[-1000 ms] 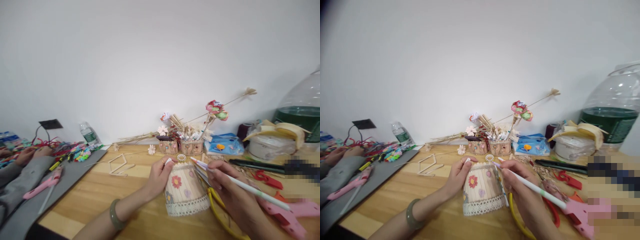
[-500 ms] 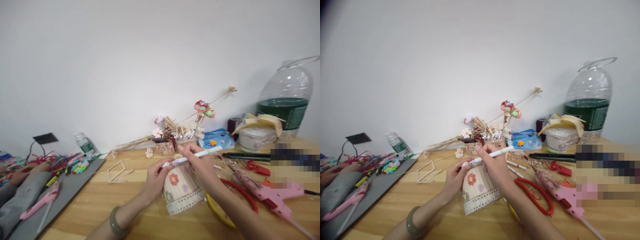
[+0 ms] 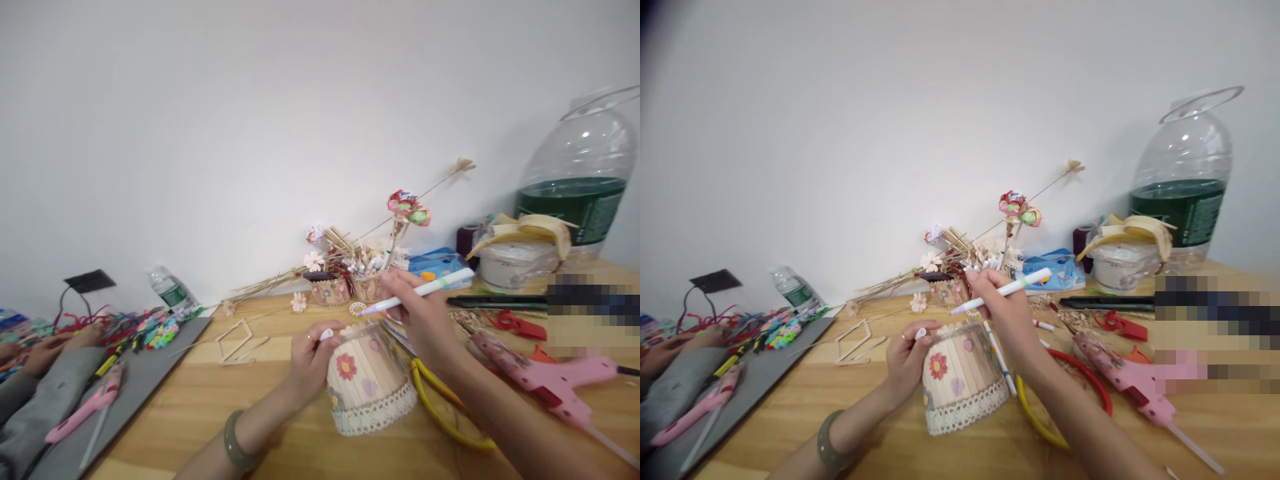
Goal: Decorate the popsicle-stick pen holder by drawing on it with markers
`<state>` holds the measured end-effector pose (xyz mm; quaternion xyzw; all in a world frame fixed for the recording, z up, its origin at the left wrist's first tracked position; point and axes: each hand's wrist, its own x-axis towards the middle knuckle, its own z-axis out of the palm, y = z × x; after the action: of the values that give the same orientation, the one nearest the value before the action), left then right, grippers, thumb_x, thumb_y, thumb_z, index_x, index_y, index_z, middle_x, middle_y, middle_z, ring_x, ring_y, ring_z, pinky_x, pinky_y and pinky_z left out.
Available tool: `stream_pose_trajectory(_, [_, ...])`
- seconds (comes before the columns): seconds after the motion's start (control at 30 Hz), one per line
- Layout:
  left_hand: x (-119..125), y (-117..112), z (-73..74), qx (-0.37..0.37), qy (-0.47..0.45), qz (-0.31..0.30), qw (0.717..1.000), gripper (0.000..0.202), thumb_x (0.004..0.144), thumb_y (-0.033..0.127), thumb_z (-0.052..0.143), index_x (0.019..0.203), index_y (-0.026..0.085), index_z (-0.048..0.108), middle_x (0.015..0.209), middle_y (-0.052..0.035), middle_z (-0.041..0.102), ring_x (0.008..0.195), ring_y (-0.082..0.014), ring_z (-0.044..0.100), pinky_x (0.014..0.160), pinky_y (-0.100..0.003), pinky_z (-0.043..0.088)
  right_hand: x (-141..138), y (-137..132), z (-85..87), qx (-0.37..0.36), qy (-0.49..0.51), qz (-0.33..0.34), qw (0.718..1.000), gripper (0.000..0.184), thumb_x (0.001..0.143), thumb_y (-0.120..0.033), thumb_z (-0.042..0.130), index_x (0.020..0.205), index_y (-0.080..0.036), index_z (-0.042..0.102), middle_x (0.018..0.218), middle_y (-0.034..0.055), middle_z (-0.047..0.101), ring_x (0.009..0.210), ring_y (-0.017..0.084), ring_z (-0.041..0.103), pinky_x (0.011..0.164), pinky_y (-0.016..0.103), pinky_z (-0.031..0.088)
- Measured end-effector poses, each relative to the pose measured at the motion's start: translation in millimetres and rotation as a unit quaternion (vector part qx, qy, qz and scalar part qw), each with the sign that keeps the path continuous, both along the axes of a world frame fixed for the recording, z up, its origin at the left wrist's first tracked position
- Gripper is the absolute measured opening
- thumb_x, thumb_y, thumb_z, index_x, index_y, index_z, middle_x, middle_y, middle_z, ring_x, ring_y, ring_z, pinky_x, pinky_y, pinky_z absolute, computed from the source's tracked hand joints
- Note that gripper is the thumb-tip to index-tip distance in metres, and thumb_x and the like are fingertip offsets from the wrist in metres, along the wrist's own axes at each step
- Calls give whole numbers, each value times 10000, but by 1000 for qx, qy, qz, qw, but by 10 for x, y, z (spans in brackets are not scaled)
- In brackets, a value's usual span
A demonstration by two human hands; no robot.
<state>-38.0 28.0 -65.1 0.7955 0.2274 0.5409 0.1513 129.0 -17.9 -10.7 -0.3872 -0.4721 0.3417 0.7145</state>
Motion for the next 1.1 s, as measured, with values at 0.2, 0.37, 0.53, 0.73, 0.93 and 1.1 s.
stream_pose_trajectory(0.2, [-113,53,-104,190,26,-32,981,174,867,290,448,862,205,599,584,13,662,487,-105,588,505,-206,443,122,-122,-93,-11,0,-10,1000,408,804,-377,552,487,-197,370,441,-75,324,445,83,274,441,242,212])
stream_pose_trajectory(0.37, [-120,110,-47,287,85,-66,952,149,874,278,452,906,172,553,475,39,523,391,-89,445,418,-202,321,149,-152,-133,-34,-20,-17,999,398,754,-417,593,488,-196,396,431,-84,326,436,77,267,436,242,198])
stream_pose_trajectory(0.53, [-79,138,-31,358,136,-99,918,121,859,229,475,919,155,551,453,51,459,382,-90,364,405,-215,249,210,-198,-172,-86,-53,21,995,398,717,-475,598,480,-188,456,421,-71,363,421,76,298,417,239,194])
stream_pose_trajectory(0.73, [-71,65,-73,310,163,-132,927,303,898,333,329,960,154,565,541,3,527,442,-102,454,432,-212,336,284,-341,-195,-121,-63,30,990,385,743,-518,527,553,-184,529,459,-57,376,430,84,298,408,234,183])
stream_pose_trajectory(0.93, [-138,-43,102,130,76,-18,988,326,908,184,270,1104,154,528,787,-47,549,727,-141,545,629,-258,446,406,-591,-173,-126,-103,58,985,266,692,-465,618,651,-204,585,598,-23,495,566,130,433,519,240,329])
stream_pose_trajectory(1.1, [-259,-243,274,13,49,34,998,232,878,194,417,1045,209,576,680,17,511,597,-99,487,579,-217,407,370,-862,-237,-226,-145,68,961,352,655,-542,585,522,-220,533,583,6,503,592,176,460,559,278,372])
